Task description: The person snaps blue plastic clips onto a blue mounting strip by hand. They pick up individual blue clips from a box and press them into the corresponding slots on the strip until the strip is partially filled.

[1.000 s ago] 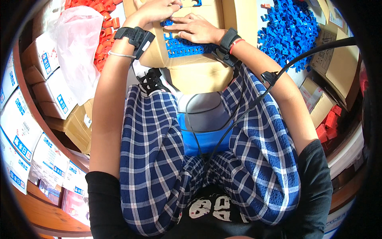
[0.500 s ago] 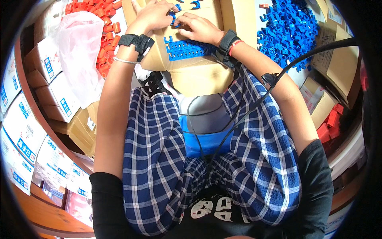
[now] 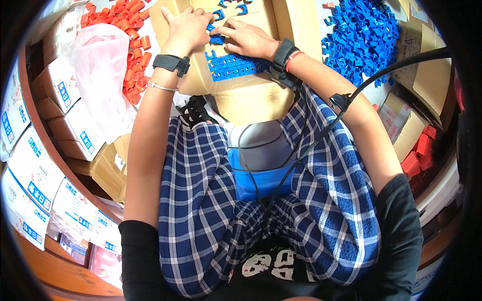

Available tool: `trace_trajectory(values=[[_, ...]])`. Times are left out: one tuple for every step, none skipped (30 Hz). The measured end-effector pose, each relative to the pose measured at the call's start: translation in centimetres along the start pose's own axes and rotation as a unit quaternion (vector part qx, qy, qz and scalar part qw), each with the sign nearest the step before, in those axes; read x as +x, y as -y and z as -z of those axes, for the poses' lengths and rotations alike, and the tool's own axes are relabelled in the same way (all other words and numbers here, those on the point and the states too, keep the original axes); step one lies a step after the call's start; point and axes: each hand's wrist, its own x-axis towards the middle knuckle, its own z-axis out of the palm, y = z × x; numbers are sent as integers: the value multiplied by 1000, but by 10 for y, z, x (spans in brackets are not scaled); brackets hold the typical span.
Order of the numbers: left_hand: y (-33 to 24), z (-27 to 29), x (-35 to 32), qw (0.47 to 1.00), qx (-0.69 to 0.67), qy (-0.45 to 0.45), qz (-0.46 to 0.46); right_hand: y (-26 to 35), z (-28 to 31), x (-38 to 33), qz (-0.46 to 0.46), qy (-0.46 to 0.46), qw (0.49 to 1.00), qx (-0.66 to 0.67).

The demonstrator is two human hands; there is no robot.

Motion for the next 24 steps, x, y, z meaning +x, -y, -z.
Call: trace_trajectory(values=[[1, 0, -1, 1000, -15, 1, -5, 1, 0, 0, 1, 6, 1000, 0], [1, 0, -2, 1000, -14, 3, -5, 2, 0, 0, 1, 12, 1000, 0], [0, -1, -2, 1000, 21, 4, -5, 2, 0, 0, 1, 10, 1000, 0], [-1, -2, -2, 998, 55, 4, -4, 2, -1, 0, -3, 15, 1000, -4], [0, -3, -1, 998, 56, 4, -5, 1, -1, 0, -7, 19, 1000, -9], [-1, -4, -1, 997, 82, 8, -6, 1, -1, 1, -7, 19, 1000, -8], [-1, -4, -1, 994, 107, 12, -7, 0, -1, 1, 23, 19, 999, -15], [-1, -5, -1, 994, 107, 12, -8, 0, -1, 1, 54, 18, 998, -22], [-1, -5, -2, 994, 108, 16, -10, 0, -1, 1, 53, 18, 998, -22], [-1, -4, -2, 994, 108, 19, -12, 0, -1, 0, 58, 23, 998, -32], [-2, -4, -2, 994, 107, 19, -13, 0, -2, 0, 63, 29, 997, -43], [-1, -5, -2, 993, 112, 14, -14, 0, -2, 0, 63, 27, 997, -42], [0, -5, -2, 993, 118, 8, -15, -1, -3, 1, 59, 26, 997, -42], [0, -5, -2, 993, 120, 8, -16, -2, -3, 1, 55, 25, 997, -42], [-1, -5, -2, 993, 121, 9, -14, -3, -3, 1, 54, 26, 997, -43], [-2, -5, -2, 992, 122, 11, -12, -5, -3, 2, 42, 25, 998, -46], [-2, -4, -1, 992, 121, 10, -13, -6, -3, 2, 30, 24, 998, -49], [-2, -4, -1, 992, 127, 18, -13, -6, -4, 1, 31, 24, 998, -49], [-2, -3, -2, 991, 132, 26, -13, -6, -4, 1, 18, 19, 999, -39], [-2, -3, -3, 991, 133, 26, -12, -6, -4, 1, 7, 14, 999, -30], [-2, -1, -5, 992, 125, 29, -12, -4, -4, 2, 7, 14, 999, -29], [-2, 0, -7, 992, 118, 31, -12, -1, -5, 2, -21, 8, 1000, -13], [-2, 1, -9, 992, 119, 32, -11, 1, -5, 4, -49, 3, 999, 3], [-4, 5, -9, 997, 71, 40, 4, 1, -6, 3, -50, 3, 999, 2]])
